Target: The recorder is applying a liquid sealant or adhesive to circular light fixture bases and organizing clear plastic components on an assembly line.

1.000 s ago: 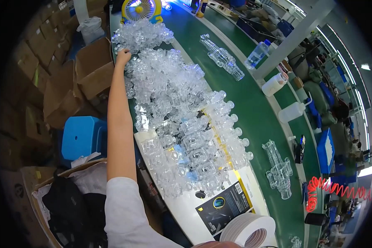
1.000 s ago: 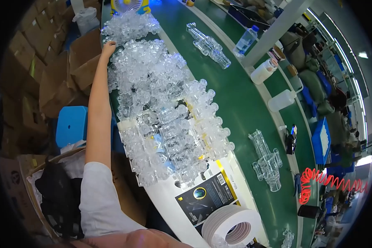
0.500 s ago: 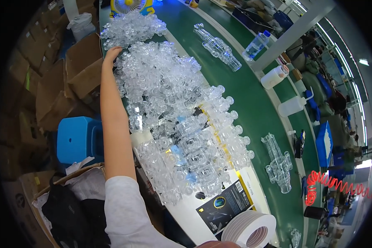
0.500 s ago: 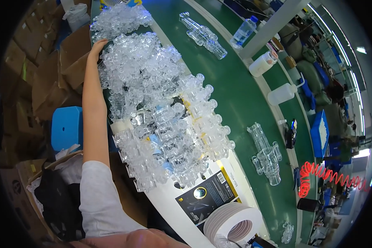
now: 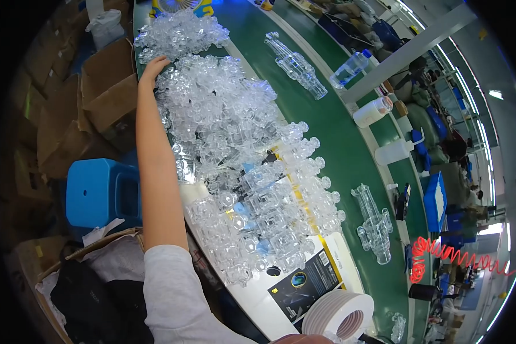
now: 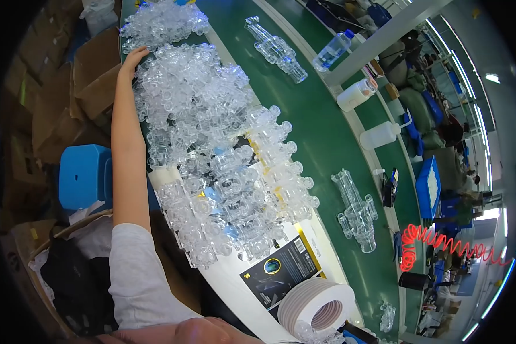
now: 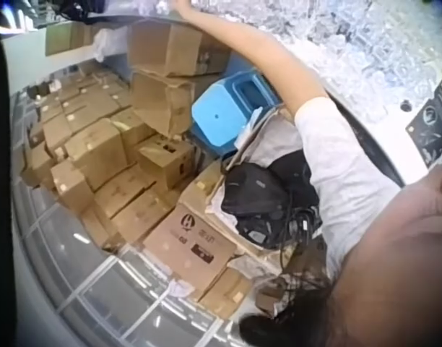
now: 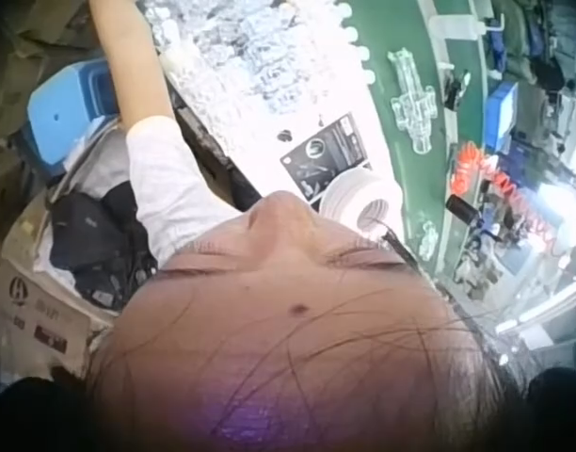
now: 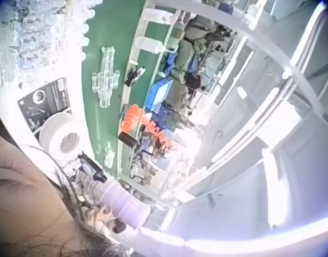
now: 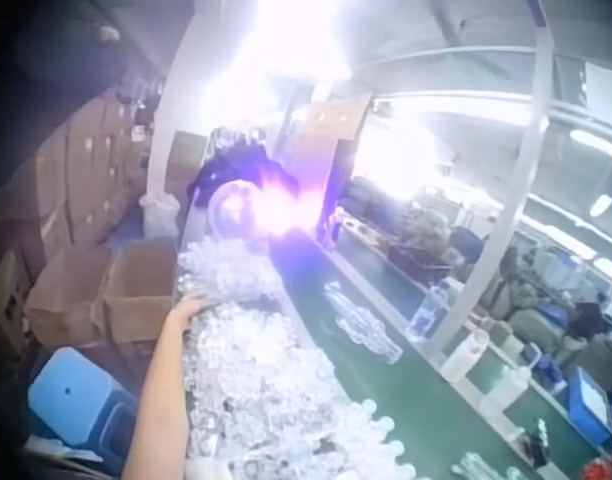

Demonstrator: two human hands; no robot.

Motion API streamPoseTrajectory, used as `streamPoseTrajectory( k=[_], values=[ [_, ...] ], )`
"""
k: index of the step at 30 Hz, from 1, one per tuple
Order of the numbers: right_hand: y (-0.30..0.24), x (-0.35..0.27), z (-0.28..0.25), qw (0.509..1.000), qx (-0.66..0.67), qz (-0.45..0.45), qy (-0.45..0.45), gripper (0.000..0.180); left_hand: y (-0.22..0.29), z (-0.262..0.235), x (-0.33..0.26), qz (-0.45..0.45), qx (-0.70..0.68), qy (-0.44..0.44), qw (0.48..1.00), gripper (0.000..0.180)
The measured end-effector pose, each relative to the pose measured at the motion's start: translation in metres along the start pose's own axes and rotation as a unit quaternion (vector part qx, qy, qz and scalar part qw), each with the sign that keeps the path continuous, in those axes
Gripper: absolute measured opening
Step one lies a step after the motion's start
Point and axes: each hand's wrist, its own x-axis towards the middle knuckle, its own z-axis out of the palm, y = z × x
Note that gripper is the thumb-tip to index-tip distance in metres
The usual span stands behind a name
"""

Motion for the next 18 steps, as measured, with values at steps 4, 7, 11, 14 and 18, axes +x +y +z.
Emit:
streamPoseTrajectory(
  k=[4,7,11,14,18],
  values=[
    [-0.006,0.007,-0.002,1.000,0.001,-0.012,0.023,0.043,0.010,0.009,-0.010,-0.002,0.045,0.023,0.999,0.048],
    [-0.012,0.015,0.004,0.999,0.007,-0.024,0.036,0.044,0.006,0.007,-0.007,0.032,0.034,0.018,0.999,0.044],
    [-0.019,0.016,0.015,0.998,0.016,-0.030,0.047,0.045,-0.005,0.002,0.009,0.057,0.003,0.011,0.998,0.039],
    [-0.026,0.017,0.029,0.998,0.027,-0.030,0.050,0.046,-0.008,-0.007,0.021,0.133,0.029,0.027,0.990,0.038],
    [-0.026,0.001,0.040,0.999,0.026,-0.009,0.046,0.047,0.013,0.000,0.014,0.190,0.034,0.053,0.980,0.039]
  ],
)
